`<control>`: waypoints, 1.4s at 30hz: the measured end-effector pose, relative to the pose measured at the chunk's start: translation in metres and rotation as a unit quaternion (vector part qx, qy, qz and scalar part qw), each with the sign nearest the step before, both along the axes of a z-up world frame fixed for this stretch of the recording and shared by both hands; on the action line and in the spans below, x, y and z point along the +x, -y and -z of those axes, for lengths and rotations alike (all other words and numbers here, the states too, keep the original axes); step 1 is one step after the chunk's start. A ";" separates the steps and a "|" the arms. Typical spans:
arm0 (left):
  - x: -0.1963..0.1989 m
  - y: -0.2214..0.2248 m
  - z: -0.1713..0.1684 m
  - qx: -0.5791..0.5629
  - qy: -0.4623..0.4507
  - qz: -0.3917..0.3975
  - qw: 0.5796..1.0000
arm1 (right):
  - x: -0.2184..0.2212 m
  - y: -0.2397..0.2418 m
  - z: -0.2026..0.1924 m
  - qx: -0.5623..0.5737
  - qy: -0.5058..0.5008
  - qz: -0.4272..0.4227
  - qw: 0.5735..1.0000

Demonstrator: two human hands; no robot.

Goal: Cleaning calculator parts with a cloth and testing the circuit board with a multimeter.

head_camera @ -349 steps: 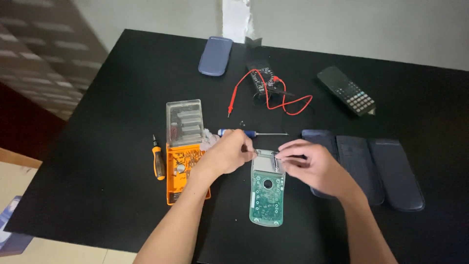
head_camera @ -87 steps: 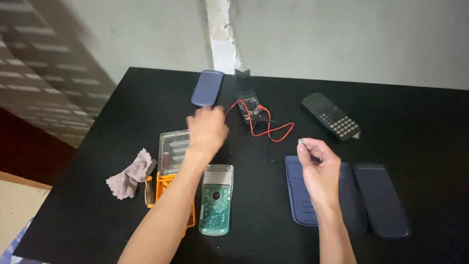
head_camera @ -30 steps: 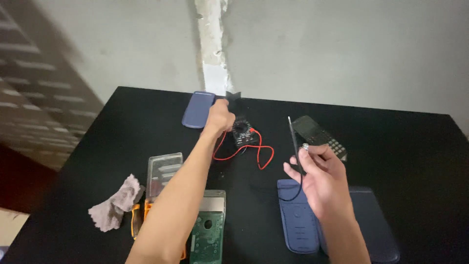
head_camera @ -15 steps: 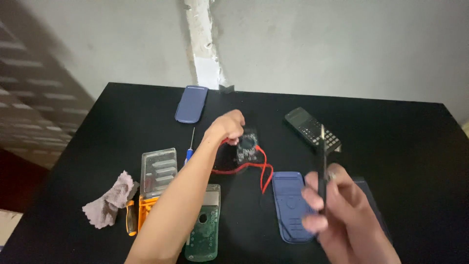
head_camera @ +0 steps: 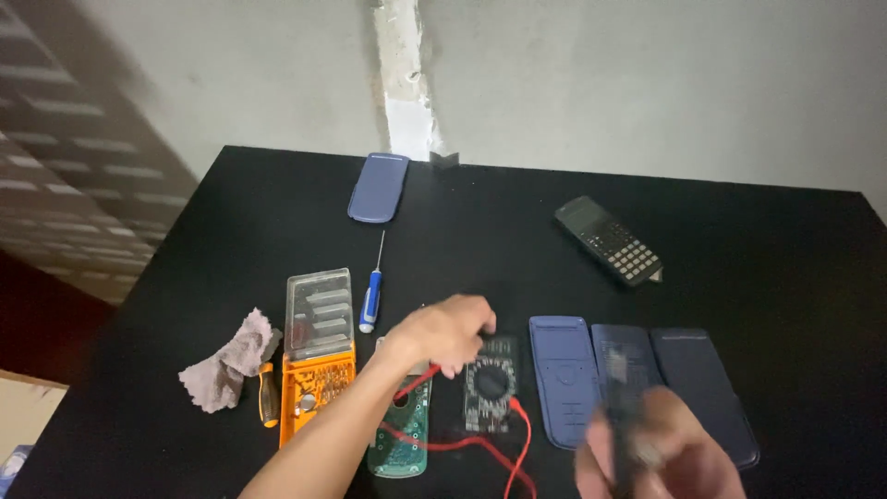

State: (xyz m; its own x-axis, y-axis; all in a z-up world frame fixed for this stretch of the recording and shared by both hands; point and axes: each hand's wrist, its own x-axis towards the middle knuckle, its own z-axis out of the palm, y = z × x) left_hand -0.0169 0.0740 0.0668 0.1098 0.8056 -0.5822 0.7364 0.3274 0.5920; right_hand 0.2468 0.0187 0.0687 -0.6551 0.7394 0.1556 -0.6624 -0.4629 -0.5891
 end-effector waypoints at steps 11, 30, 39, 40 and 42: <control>-0.021 0.061 0.010 0.066 0.171 -0.046 0.982 | -0.076 -0.067 0.057 0.184 0.405 0.192 0.875; -0.041 0.057 0.067 0.174 0.471 -0.384 0.775 | -0.117 -0.110 0.067 0.508 0.618 0.128 0.587; -0.039 0.061 0.046 0.140 0.434 -0.358 0.815 | -0.078 -0.083 0.056 0.532 0.667 0.137 0.504; -0.039 0.064 0.038 0.115 0.421 -0.349 0.829 | -0.062 -0.072 0.055 0.529 0.638 0.183 0.528; -0.037 0.066 0.039 0.137 0.443 -0.341 0.818 | -0.054 -0.048 0.016 0.421 0.775 0.009 0.471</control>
